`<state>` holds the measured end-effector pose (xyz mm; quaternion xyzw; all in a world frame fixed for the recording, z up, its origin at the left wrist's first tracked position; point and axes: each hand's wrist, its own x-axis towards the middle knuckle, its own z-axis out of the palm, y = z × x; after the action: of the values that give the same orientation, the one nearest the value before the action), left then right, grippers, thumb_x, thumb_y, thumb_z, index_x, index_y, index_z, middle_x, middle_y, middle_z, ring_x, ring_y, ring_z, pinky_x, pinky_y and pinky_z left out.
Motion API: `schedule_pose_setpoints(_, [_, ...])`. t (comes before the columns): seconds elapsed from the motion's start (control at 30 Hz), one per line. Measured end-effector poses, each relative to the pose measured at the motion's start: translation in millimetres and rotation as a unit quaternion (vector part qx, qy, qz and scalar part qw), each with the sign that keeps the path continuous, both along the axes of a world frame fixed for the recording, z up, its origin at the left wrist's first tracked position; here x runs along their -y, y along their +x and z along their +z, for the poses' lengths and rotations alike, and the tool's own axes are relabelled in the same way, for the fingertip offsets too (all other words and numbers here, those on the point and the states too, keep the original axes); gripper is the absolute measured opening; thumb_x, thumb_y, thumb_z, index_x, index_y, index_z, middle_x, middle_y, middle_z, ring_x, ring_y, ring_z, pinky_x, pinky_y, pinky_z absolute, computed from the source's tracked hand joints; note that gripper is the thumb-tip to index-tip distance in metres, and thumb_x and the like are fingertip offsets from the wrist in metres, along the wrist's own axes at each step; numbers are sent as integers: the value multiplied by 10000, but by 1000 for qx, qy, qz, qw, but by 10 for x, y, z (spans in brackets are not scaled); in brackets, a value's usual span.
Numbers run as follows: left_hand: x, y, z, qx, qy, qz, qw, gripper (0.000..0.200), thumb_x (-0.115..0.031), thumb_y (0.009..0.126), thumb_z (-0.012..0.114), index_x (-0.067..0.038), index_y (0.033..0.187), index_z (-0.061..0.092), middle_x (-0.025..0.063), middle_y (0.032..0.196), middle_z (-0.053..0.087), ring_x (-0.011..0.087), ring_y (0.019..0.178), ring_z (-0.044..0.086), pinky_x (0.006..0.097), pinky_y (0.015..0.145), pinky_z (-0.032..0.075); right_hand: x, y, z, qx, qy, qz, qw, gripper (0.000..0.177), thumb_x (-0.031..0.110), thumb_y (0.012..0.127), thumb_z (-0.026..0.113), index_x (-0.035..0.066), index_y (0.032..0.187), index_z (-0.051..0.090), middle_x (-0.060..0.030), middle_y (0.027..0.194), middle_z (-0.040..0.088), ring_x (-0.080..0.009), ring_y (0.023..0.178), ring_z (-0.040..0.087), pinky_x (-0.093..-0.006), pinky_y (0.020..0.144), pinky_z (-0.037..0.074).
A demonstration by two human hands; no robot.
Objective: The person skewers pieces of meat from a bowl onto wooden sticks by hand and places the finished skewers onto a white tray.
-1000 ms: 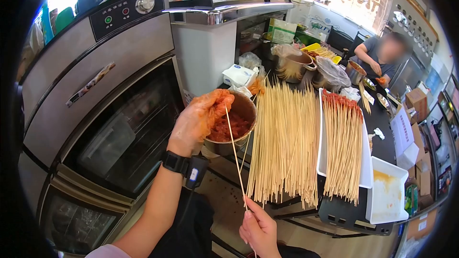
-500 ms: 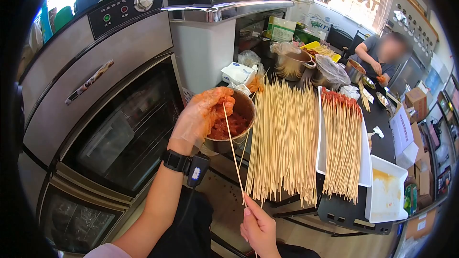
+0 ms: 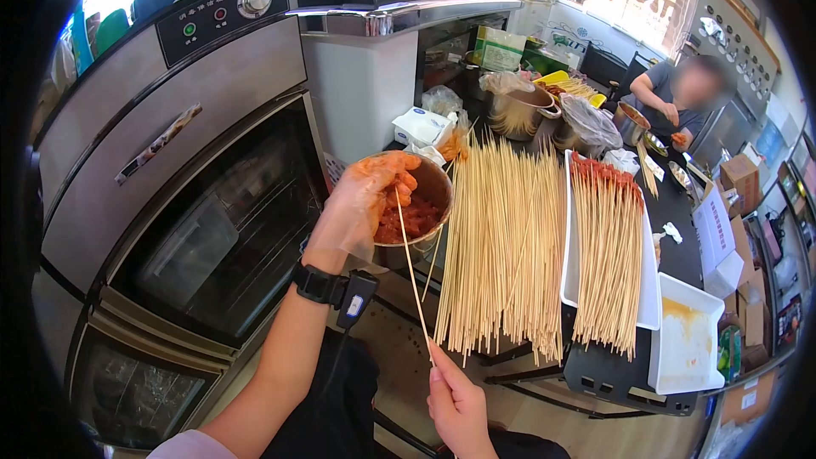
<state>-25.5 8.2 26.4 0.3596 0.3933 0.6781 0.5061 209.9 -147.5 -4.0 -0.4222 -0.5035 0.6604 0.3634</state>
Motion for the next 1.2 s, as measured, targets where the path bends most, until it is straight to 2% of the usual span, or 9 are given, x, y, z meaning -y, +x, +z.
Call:
schedule_pose_setpoints(0.17, [3,4,1,-2,-1,-17,1000,247,-170,902,515,56,977,581,56,733,556,89,614,512,208,581,451,-36,44,52,51,22,16,998,347,35,926,412,41,1270,448,61,565,312,-14,411,258,-189,381,228])
schedule_pose_setpoints(0.4, [-7,40,-45,58,-3,-36,998,246,-178,896,525,47,975,583,30,720,541,91,601,514,215,584,461,-10,-18,-90,36,34,-29,998,334,51,924,425,32,1255,464,61,562,334,-14,426,286,-184,393,250])
schedule_pose_setpoints(0.47, [-32,62,-79,81,-6,-23,996,251,-185,898,522,46,973,584,27,716,537,95,591,513,222,582,464,30,-102,-149,108,149,-48,982,330,60,922,433,26,1249,470,50,568,376,-16,449,330,-181,413,289])
schedule_pose_setpoints(0.57, [-4,86,-78,87,5,-20,996,278,-234,893,530,34,944,580,29,705,531,114,572,521,240,574,471,54,-170,-94,146,190,-54,969,326,57,919,432,12,1239,475,37,581,413,-22,482,370,-179,442,319])
schedule_pose_setpoints(0.63, [60,107,12,48,-109,-41,992,270,-269,915,476,-7,947,533,43,719,529,147,606,548,280,503,456,42,-168,-110,163,217,-63,960,324,52,917,431,8,1235,477,32,583,418,-25,489,378,-181,447,323])
schedule_pose_setpoints(0.77, [66,159,11,-18,-97,-23,995,297,-305,928,441,-16,945,505,45,697,516,150,569,548,285,482,445,40,-162,-141,193,260,-73,943,323,44,911,431,-1,1227,479,13,589,430,-35,507,398,-186,459,337])
schedule_pose_setpoints(0.97, [49,171,33,30,-75,-23,996,315,-328,932,425,-25,881,491,33,640,473,154,505,521,286,461,450,92,-176,-189,202,260,-65,942,330,45,909,433,-13,1232,465,14,569,421,-35,495,392,-189,456,331])
schedule_pose_setpoints(1.03, [62,153,28,65,-48,-39,996,249,-298,896,509,-55,838,518,35,665,517,139,541,527,266,472,457,107,-184,-166,198,244,-56,948,333,45,908,434,-15,1234,461,17,560,416,-35,489,387,-189,453,327])
schedule_pose_setpoints(1.2, [12,122,-59,101,19,-25,994,195,-292,898,496,-108,837,515,6,670,500,118,536,493,249,468,441,66,-236,-105,184,267,-57,944,328,31,899,439,-15,1222,476,15,537,391,-36,468,362,-196,436,308])
